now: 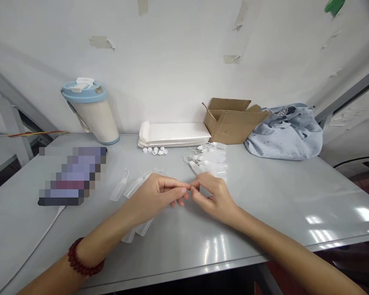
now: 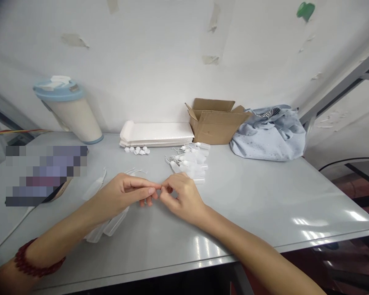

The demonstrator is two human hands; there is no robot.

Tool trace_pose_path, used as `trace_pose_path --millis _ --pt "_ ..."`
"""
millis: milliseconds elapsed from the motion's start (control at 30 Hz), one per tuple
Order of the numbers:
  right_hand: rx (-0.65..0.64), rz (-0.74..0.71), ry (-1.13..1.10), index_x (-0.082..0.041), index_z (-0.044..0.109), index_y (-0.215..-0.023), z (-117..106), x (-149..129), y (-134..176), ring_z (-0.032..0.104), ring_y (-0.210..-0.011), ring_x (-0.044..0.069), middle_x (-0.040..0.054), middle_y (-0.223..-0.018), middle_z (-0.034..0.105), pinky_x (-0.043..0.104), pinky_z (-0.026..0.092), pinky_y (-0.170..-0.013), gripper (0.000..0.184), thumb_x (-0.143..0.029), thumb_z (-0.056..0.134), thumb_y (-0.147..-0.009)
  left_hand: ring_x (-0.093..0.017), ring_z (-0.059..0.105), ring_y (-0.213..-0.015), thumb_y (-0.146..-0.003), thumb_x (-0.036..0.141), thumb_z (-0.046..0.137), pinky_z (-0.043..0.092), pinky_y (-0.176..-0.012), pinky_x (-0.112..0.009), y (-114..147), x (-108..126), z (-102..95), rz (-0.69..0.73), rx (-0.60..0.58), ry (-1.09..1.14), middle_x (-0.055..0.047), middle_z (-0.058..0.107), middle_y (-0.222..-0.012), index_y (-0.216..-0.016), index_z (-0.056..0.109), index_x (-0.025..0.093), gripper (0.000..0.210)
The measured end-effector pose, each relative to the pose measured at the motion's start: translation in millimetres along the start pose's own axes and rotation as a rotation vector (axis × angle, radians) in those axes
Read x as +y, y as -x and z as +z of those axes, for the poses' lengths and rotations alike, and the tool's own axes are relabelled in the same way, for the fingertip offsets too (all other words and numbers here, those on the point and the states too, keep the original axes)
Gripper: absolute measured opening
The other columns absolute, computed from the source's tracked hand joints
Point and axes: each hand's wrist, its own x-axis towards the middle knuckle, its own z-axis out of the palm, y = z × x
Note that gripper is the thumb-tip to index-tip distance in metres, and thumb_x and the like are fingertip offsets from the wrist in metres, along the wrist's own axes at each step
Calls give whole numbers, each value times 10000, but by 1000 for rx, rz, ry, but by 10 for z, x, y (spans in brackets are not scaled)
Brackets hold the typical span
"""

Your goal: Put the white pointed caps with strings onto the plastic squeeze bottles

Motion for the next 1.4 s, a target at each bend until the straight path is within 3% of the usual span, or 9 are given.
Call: trace_pose_path --millis 167,300,400,467,600,833,1167,1267,1400 --pt "104 86 80 -167 549 -599 23 42 3 495 -532 111 -22 -538 560 274 410 -627 194 -103 477 -767 -138 637 -734 -857 306 555 513 -658 -253 41 6 34 -1 -68 -103 -9 711 -849 -1196 614 220 355" --pt "101 181 43 -162 602 -723 10 81 -9 573 -622 138 11 -643 630 245 424 -564 163 -134 488 -837 -196 644 -845 -888 338 489 546 -724 -331 -34 -73 -65 170 170 -432 -69 694 -1005 -1187 610 169 364" --pt "21 29 20 -158 619 -856 25 54 -10 587 -703 153 45 -747 652 265 469 -623 158 -158 468 -901 -276 531 -1111 -913 283 415 445 -952 -449 -176 -178 -269 451 436 -914 -142 603 -1210 -1205 578 82 390" --pt "-72 -153 12 -146 615 -934 63 2 3 589 -791 170 79 -837 661 302 493 -716 149 -172 469 -919 -286 418 -1242 -939 258 355 365 -1037 -468 -269 -237 -411 490 393 -1112 -145 517 -1336 -1265 523 66 414" --pt "-361 -368 66 -108 561 -1162 165 -126 62 534 -1056 209 136 -1160 619 345 465 -890 283 -261 467 -944 -330 268 -1349 -969 306 272 371 -1005 -528 -371 -294 -543 310 309 -1312 -99 399 -1457 -1345 447 113 457" --pt "-598 -487 247 -157 487 -1314 250 -216 154 359 -1227 258 55 -1444 416 369 381 -957 422 -381 368 -977 -355 226 -1369 -969 363 245 355 -1005 -537 -406 -354 -540 196 267 -1360 -79 322 -1503 -1372 424 152 488" --pt "-651 -642 339 -223 400 -1395 289 -341 234 303 -1270 263 -27 -1537 245 372 343 -974 453 -389 247 -1003 -311 317 -1328 -961 305 241 327 -1057 -488 -426 -340 -560 235 217 -1246 -96 429 -1439 -1307 503 106 477" --pt "-648 -663 322 -202 423 -1376 295 -356 249 340 -1237 246 -4 -1532 258 354 364 -938 446 -388 270 -1000 -291 378 -1290 -955 267 251 353 -1050 -462 -409 -312 -540 278 208 -1237 -131 486 -1388 -1270 535 69 468" --pt "-612 -635 254 -145 499 -1289 306 -343 234 476 -1047 196 72 -1383 482 301 405 -815 419 -385 335 -987 -277 451 -1239 -937 211 274 386 -1027 -450 -390 -309 -510 336 203 -1244 -158 527 -1340 -1216 568 58 434"
